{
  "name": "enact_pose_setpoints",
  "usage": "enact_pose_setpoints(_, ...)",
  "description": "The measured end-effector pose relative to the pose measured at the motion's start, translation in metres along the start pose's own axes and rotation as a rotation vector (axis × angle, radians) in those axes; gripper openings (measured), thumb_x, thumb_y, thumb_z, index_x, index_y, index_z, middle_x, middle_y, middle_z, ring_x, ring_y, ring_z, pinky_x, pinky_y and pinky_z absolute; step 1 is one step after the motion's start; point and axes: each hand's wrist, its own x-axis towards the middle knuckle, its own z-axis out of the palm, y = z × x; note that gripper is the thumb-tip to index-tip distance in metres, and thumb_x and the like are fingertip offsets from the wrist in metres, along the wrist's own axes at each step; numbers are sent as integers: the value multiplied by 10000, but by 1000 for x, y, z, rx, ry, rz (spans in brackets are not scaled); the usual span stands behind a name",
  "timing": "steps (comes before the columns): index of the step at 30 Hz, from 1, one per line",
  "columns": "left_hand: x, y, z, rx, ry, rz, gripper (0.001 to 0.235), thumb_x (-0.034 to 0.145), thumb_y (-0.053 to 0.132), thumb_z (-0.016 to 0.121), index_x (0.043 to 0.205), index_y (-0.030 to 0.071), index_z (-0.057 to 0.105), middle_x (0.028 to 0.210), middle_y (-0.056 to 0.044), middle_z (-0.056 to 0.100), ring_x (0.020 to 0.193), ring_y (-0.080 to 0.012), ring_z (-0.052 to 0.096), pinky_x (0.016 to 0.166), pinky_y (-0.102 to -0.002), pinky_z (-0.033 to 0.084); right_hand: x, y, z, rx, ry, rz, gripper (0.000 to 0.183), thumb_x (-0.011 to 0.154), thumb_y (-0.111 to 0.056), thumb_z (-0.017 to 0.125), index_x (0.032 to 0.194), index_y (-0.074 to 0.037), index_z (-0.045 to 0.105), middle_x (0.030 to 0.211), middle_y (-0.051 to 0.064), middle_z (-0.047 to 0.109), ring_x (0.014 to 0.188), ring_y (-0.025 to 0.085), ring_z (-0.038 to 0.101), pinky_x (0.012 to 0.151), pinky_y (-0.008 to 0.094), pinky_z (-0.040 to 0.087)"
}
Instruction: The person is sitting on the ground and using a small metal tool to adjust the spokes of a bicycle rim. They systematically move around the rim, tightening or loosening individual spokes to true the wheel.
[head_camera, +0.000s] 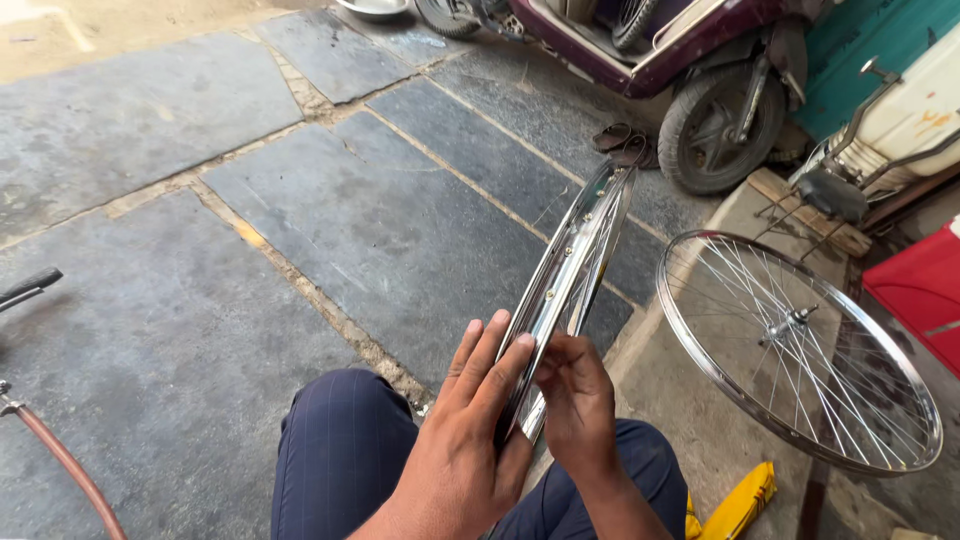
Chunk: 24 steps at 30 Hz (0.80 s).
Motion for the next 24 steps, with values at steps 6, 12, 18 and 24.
enact_pose_setpoints(6, -1, 6, 4, -59, 44, 0, 706, 768, -27, 662, 1451, 13, 486, 1609, -281, 366, 1529, -472, 290, 1198, -572, 348, 13, 9, -1, 353, -61, 160, 163, 1156, -70, 537, 1251, 56, 576, 1128, 138, 686, 1007, 192, 704, 833, 368, 610)
enact_pose_setpoints(12, -4, -1, 2, -22, 41, -69, 672, 751, -24, 699, 1399, 44, 535, 1594, -270, 377, 1523, -469, 262, 1174, -568, 351, 18, -7, 3, -12, -264, 98, 435, 874, 35, 682, 1273, -5, 513, 1225, 107, 647, 1199, 201, 634, 1033, 402, 541)
enact_pose_setpoints(18, -6, -4, 4, -55, 51, -67, 670, 751, -27, 684, 1401, 37, 534, 1596, -287, 377, 1531, -465, 287, 1189, -559, 362, 1, -17, 8, 20, -166, 34, 157, 1063, 26, 629, 1212, 15, 580, 1188, 120, 685, 1140, 223, 693, 991, 402, 599)
enact_pose_setpoints(24, -5, -2, 4, -65, 75, 41, 669, 745, -41, 630, 1403, 15, 523, 1615, -283, 401, 1554, -470, 311, 1248, -587, 302, 31, -14, 14, -740, -184, -159, 250, 914, 4, 689, 1155, -52, 657, 1069, 36, 761, 990, 132, 762, 860, 291, 617)
